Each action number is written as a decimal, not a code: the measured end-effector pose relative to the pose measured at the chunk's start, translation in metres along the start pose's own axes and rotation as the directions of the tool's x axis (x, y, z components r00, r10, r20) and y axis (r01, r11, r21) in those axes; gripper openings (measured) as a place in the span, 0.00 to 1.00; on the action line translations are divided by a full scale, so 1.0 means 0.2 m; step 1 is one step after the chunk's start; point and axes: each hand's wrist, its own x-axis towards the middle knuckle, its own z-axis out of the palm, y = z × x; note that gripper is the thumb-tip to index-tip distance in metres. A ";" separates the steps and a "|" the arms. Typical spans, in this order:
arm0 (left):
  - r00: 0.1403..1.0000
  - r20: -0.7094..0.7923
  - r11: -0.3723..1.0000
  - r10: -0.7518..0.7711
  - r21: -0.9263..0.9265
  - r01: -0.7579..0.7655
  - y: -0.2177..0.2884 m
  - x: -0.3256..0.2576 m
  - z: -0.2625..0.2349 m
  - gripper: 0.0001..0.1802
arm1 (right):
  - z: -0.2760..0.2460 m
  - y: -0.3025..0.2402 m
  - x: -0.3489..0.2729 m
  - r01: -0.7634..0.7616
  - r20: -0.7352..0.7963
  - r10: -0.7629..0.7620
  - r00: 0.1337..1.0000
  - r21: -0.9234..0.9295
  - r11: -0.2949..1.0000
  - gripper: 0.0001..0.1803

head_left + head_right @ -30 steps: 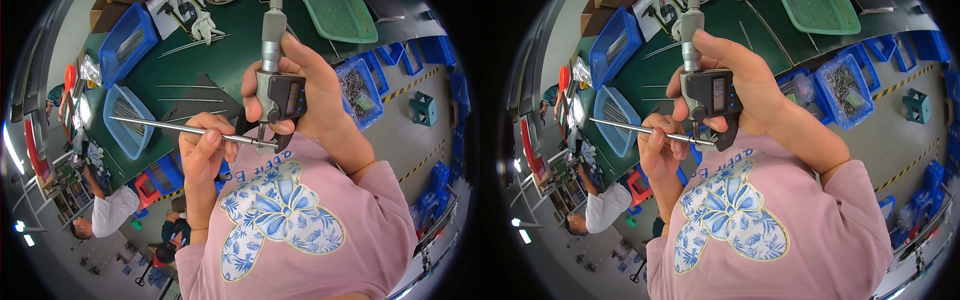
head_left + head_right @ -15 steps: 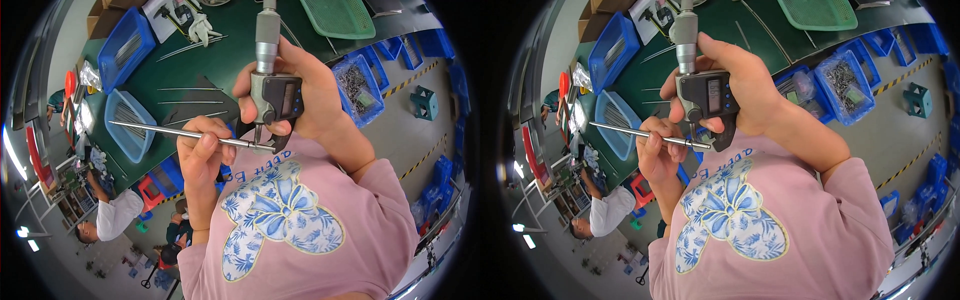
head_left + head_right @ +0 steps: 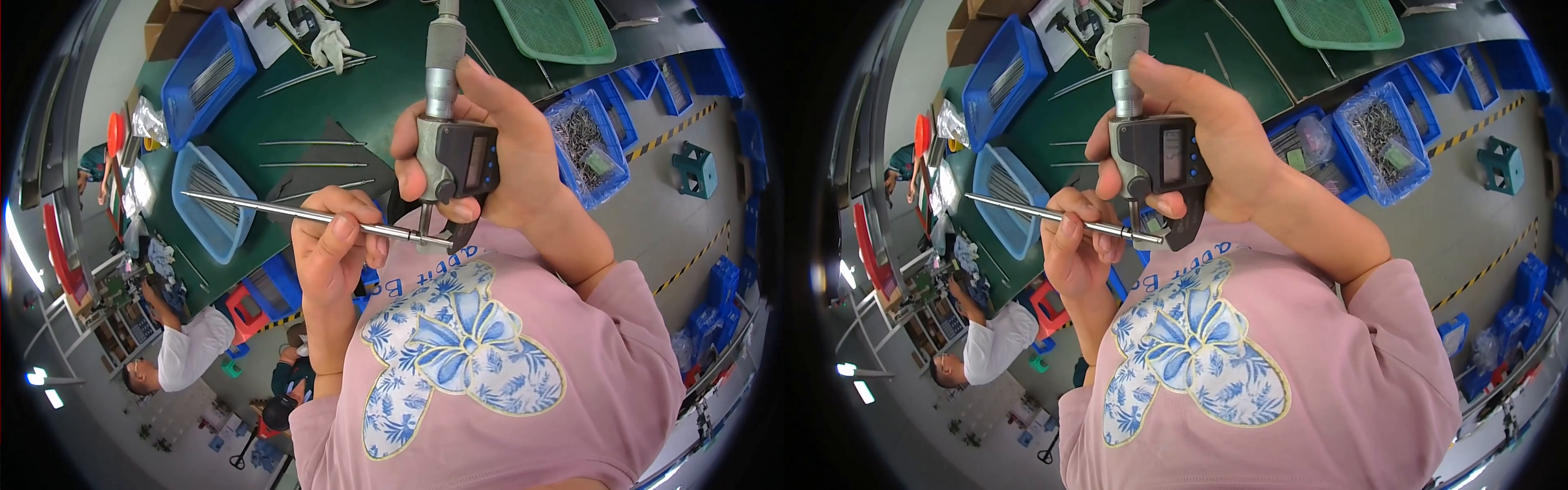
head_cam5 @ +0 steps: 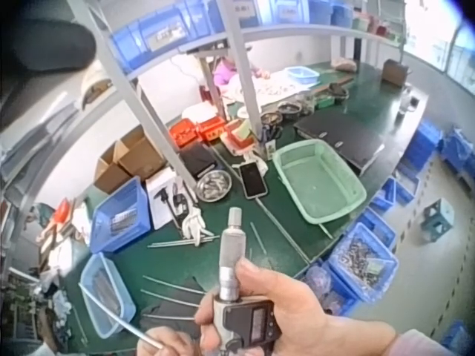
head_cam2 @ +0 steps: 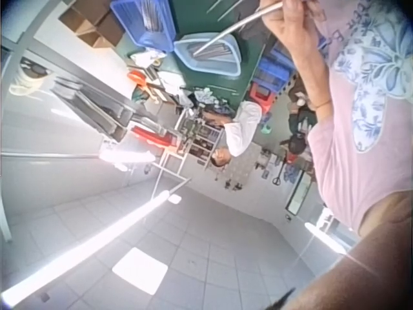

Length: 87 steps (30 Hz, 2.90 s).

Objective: Measuring thin metal rods using a digital micrometer to check for quality or dimensions.

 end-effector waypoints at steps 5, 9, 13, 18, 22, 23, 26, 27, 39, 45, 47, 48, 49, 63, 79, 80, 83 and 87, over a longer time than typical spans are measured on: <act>1.000 -0.008 1.000 0.003 0.022 -0.003 0.01 -0.01 -0.01 0.12 | -0.01 0.01 0.02 -0.016 0.042 0.016 0.999 0.002 1.000 0.31; 1.000 -0.013 0.999 0.008 0.050 -0.008 0.01 -0.01 -0.02 0.12 | -0.01 0.02 0.02 -0.017 0.064 0.019 0.998 -0.019 1.000 0.36; 1.000 0.000 0.999 0.001 0.037 -0.001 0.01 0.00 -0.03 0.12 | -0.01 0.02 0.02 -0.033 0.042 0.034 0.999 -0.005 0.999 0.36; 1.000 -0.003 1.000 -0.009 0.025 0.009 0.01 -0.01 -0.04 0.11 | 0.00 0.03 0.02 -0.007 0.032 0.008 0.999 -0.022 1.000 0.36; 1.000 -0.003 1.000 -0.004 0.025 0.004 0.02 0.00 -0.04 0.11 | 0.02 0.03 0.03 0.020 -0.021 -0.020 1.000 -0.019 1.000 0.34; 1.000 0.011 1.000 -0.007 0.021 0.006 0.02 0.00 -0.04 0.11 | 0.02 0.02 0.02 0.013 -0.018 -0.013 1.000 -0.020 1.000 0.34; 1.000 0.015 1.000 -0.007 -0.001 0.007 0.02 0.01 -0.05 0.12 | 0.03 0.03 0.02 0.046 -0.009 -0.046 0.999 0.001 0.999 0.33; 1.000 0.018 1.000 -0.006 -0.008 0.006 0.02 0.01 -0.05 0.12 | 0.03 0.03 0.02 0.040 -0.007 -0.040 0.999 0.001 0.999 0.33; 1.000 0.014 1.000 -0.003 0.018 0.003 0.02 -0.04 -0.07 0.12 | 0.01 0.07 0.03 -0.061 0.047 0.059 0.997 0.043 0.997 0.37; 1.000 0.024 1.000 -0.015 -0.022 0.016 0.01 -0.02 -0.06 0.11 | 0.02 0.06 0.02 -0.022 0.016 0.022 1.000 -0.009 1.000 0.37; 1.000 0.017 1.000 -0.012 -0.013 0.013 0.01 -0.01 -0.07 0.11 | 0.02 0.05 0.03 -0.020 0.019 0.021 1.000 -0.035 0.999 0.36; 1.000 0.006 1.000 -0.008 -0.006 0.008 0.02 -0.01 -0.07 0.10 | 0.02 0.05 0.04 -0.019 -0.024 0.019 1.000 -0.016 1.000 0.36; 1.000 0.002 1.000 0.002 -0.001 -0.002 0.01 0.00 -0.08 0.10 | 0.02 0.04 0.04 -0.018 -0.067 0.018 0.998 0.001 1.000 0.35; 0.757 -0.616 0.957 -0.218 0.016 0.288 0.51 0.77 -1.33 0.07 | -0.13 0.16 -0.03 0.241 -0.683 -0.279 0.675 -0.153 0.958 0.28; 0.238 -0.849 0.444 -0.471 0.004 0.896 0.61 1.21 -2.06 0.10 | -0.12 0.42 -0.04 0.429 -0.806 -0.414 0.424 -0.224 0.875 0.25; 0.244 -0.841 0.428 -0.483 0.016 0.904 0.61 1.20 -2.06 0.10 | -0.12 0.41 -0.02 0.409 -0.803 -0.415 0.428 -0.237 0.881 0.24; 0.315 -0.882 0.567 -0.350 0.068 0.821 0.56 1.15 -1.96 0.12 | -0.11 0.39 0.01 0.388 -0.795 -0.420 0.437 -0.255 0.886 0.23; 0.450 -0.888 0.779 0.090 0.345 0.524 0.45 1.07 -1.82 0.10 | -0.15 0.38 -0.04 0.409 -0.778 -0.420 0.468 -0.230 0.883 0.24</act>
